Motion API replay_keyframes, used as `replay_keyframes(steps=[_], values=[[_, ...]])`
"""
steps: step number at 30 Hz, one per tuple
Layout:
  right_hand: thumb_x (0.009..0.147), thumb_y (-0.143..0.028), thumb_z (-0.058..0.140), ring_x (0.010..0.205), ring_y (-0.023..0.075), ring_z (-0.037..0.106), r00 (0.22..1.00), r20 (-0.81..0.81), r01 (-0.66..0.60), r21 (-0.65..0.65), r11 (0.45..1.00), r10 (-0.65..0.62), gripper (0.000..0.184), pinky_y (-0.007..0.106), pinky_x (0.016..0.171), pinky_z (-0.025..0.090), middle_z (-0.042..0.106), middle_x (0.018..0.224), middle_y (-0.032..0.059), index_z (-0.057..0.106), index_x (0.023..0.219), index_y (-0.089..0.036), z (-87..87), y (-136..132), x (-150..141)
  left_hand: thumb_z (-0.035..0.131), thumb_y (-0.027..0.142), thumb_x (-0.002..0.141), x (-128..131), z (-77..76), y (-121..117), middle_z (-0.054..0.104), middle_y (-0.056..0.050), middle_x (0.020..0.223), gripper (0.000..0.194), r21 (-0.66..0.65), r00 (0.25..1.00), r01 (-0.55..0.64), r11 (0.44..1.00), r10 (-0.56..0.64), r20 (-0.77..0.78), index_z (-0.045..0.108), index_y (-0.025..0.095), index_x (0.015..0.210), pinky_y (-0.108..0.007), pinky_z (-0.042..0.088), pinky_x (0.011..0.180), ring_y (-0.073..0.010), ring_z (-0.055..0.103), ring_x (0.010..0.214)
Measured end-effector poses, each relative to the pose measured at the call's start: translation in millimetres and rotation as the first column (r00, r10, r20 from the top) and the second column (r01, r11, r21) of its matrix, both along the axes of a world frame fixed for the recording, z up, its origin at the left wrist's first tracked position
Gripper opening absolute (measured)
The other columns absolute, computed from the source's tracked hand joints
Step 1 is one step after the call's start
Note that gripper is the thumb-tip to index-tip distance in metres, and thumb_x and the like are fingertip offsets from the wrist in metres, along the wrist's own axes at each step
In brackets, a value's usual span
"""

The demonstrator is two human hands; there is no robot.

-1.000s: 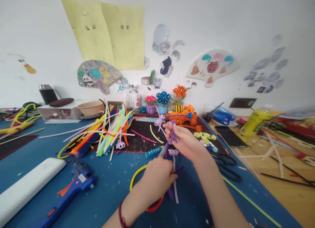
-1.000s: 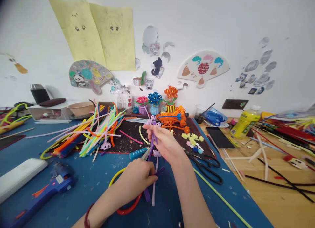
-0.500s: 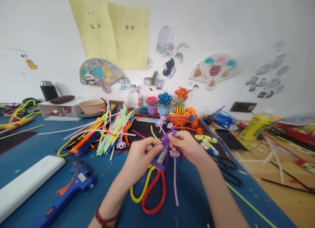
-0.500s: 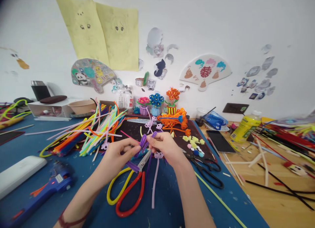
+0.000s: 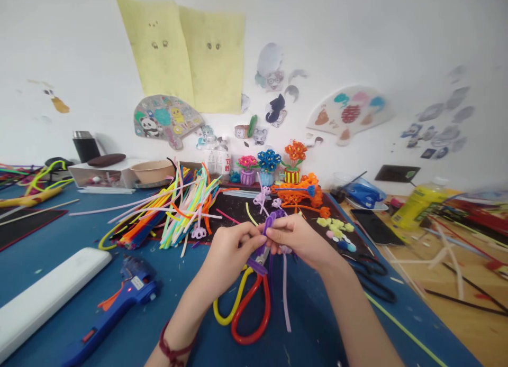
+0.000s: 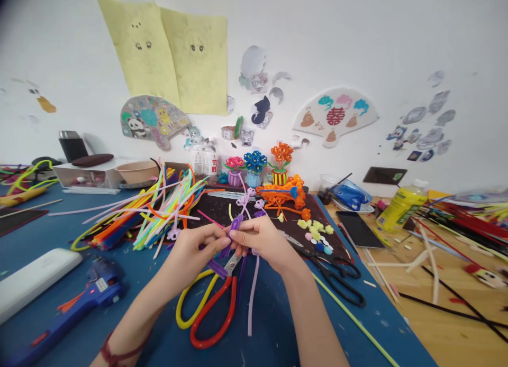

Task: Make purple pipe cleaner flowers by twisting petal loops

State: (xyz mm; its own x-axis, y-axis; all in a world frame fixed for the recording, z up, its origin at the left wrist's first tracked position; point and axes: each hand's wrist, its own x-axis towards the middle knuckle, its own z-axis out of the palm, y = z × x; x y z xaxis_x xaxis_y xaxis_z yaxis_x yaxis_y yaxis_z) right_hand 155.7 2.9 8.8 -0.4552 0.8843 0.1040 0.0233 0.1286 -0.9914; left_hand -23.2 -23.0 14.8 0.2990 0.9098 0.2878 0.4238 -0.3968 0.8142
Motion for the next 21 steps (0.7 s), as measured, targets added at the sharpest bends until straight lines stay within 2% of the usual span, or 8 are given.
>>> replay_keyframes(steps=[4,7,10,12,16,19,21], values=[[0.081,-0.05,0.065,0.049,0.0103,0.055,0.995,0.086,0.036,0.06,0.998,-0.041,0.042,0.022,0.048,0.038,0.061,0.053,0.0017,0.065,0.063,-0.012,0.4,-0.2,-4.1,0.054,0.035,0.086,-1.9,-2.7,2.6,0.047,0.005,0.049,0.028,0.04,0.995,-0.047,0.998,0.05,-0.084,0.063,0.015,0.07,-0.02,0.024,0.049,-0.008,0.035,0.047],[0.082,-0.052,0.062,0.046,0.0102,0.053,0.989,0.112,0.092,0.064,0.994,-0.098,0.045,0.022,0.047,0.037,0.059,0.049,0.001,0.064,0.061,-0.013,-1.0,2.2,-5.7,0.05,0.04,0.089,-5.1,-4.1,5.8,0.048,0.003,0.054,0.035,0.053,0.992,-0.089,0.995,0.093,-0.082,0.06,0.014,0.067,-0.021,0.026,0.051,-0.009,0.036,0.052],[0.08,-0.056,0.062,0.045,0.0107,0.053,0.985,0.114,0.123,0.053,0.991,-0.128,0.047,0.023,0.046,0.037,0.059,0.048,0.0012,0.063,0.06,-0.013,-2.3,4.3,-5.2,0.045,0.041,0.092,-7.8,-2.6,6.8,0.049,0.002,0.061,0.041,0.05,0.998,-0.06,0.997,0.06,-0.006,0.058,0.013,0.065,-0.022,0.028,0.054,-0.0103,0.039,0.058],[0.079,-0.057,0.062,0.045,0.011,0.053,0.987,0.108,0.118,0.046,0.992,-0.122,0.048,0.023,0.047,0.038,0.058,0.048,0.001,0.062,0.059,-0.014,-2.8,4.7,-4.5,0.041,0.041,0.093,-8.4,-1.2,5.8,0.044,0.002,0.06,0.041,0.029,0.999,-0.016,0.999,0.015,0.049,0.057,0.013,0.066,-0.022,0.028,0.052,-0.0099,0.036,0.057],[0.076,-0.058,0.065,0.047,0.0107,0.054,0.995,0.063,0.071,0.036,0.997,-0.073,0.046,0.023,0.047,0.038,0.06,0.052,0.0005,0.062,0.061,-0.014,-3.3,5.0,-5.3,0.041,0.038,0.093,-7.2,-2.1,3.9,0.041,0.004,0.059,0.033,-0.029,0.989,0.065,0.997,-0.06,0.137,0.06,0.014,0.083,-0.02,0.026,0.046,-0.0087,0.033,0.051],[0.075,-0.056,0.066,0.048,0.0104,0.055,0.999,0.023,0.04,0.035,0.999,-0.041,0.044,0.023,0.049,0.041,0.062,0.055,0.0007,0.063,0.063,-0.014,-3.7,5.9,-7.8,0.046,0.038,0.091,-5.9,-5.1,5.5,0.046,0.004,0.062,0.027,-0.056,0.973,0.054,0.997,-0.04,0.226,0.059,0.014,0.089,-0.019,0.03,0.045,-0.0073,0.038,0.048],[0.075,-0.056,0.066,0.048,0.0105,0.055,0.997,0.003,0.072,0.018,0.997,-0.072,0.044,0.023,0.05,0.042,0.061,0.055,0.0006,0.063,0.063,-0.014,-4.2,6.9,-9.1,0.049,0.037,0.089,-5.4,-6.6,7.5,0.053,0.003,0.063,0.024,-0.074,0.956,0.033,0.997,-0.01,0.294,0.057,0.014,0.088,-0.019,0.035,0.046,-0.0074,0.044,0.047]])
